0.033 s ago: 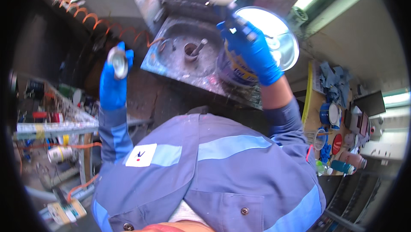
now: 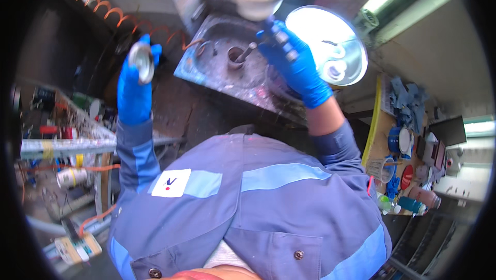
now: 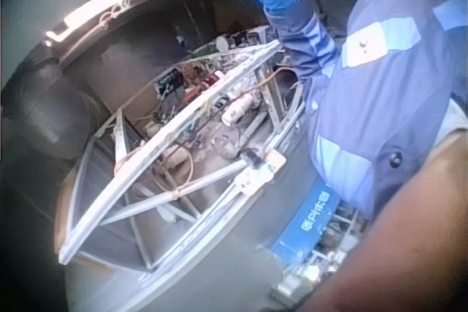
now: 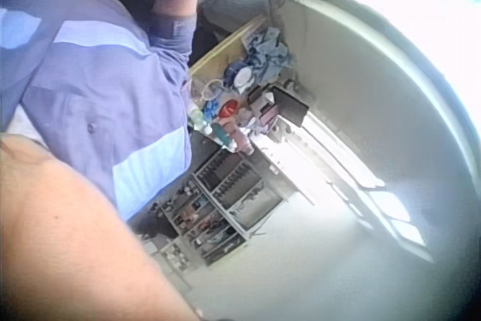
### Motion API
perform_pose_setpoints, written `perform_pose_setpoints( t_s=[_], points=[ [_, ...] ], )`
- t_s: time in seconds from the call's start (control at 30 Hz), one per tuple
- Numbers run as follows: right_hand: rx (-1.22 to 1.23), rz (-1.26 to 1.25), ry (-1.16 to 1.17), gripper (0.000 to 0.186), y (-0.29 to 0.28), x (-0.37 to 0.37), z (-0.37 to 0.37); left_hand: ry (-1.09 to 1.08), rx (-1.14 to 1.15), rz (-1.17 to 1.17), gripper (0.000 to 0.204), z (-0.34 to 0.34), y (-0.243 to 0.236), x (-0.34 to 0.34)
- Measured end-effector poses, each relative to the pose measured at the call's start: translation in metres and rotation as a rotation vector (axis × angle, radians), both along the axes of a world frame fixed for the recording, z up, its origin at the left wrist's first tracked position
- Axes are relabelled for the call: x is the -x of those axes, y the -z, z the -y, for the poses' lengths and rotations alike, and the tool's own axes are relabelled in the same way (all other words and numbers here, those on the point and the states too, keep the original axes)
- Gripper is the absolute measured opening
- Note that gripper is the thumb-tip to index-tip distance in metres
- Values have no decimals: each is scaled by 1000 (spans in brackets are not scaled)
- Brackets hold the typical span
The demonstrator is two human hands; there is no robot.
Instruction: The person opens a large paint can, pours paint into a spray gun cup, and tests the spray gun by firing it into a sink. They then wipe the spray gun with a cloth, test it again, and pour paint from a smaller can into the spray gun cup.
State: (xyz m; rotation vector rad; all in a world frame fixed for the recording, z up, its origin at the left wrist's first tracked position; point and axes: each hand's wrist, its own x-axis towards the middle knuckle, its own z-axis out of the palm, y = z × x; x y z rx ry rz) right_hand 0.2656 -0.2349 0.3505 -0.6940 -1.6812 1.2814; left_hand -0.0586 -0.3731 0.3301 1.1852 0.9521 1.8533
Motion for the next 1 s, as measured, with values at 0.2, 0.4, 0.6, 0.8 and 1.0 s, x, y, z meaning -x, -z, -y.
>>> perform_pose_setpoints(
  t_s=[0.2,0.4,0.6,0.8,1.0],
  points=[
    [-225,122,-29,40,55,78,71,-34,-165,-151,74,32,-70,-22],
    [-267,109,-155,42,65,111,90,-304,-21,-764,85,68,-78,-29],
    [-358,241,-53,42,69,148,107,-580,220,-1122,72,90,-81,-7],
    [-437,289,-30,41,68,184,124,-624,455,-793,71,114,-70,17],
    [-169,251,-770,40,63,213,114,-401,386,-941,82,149,-65,71]
  ],
)
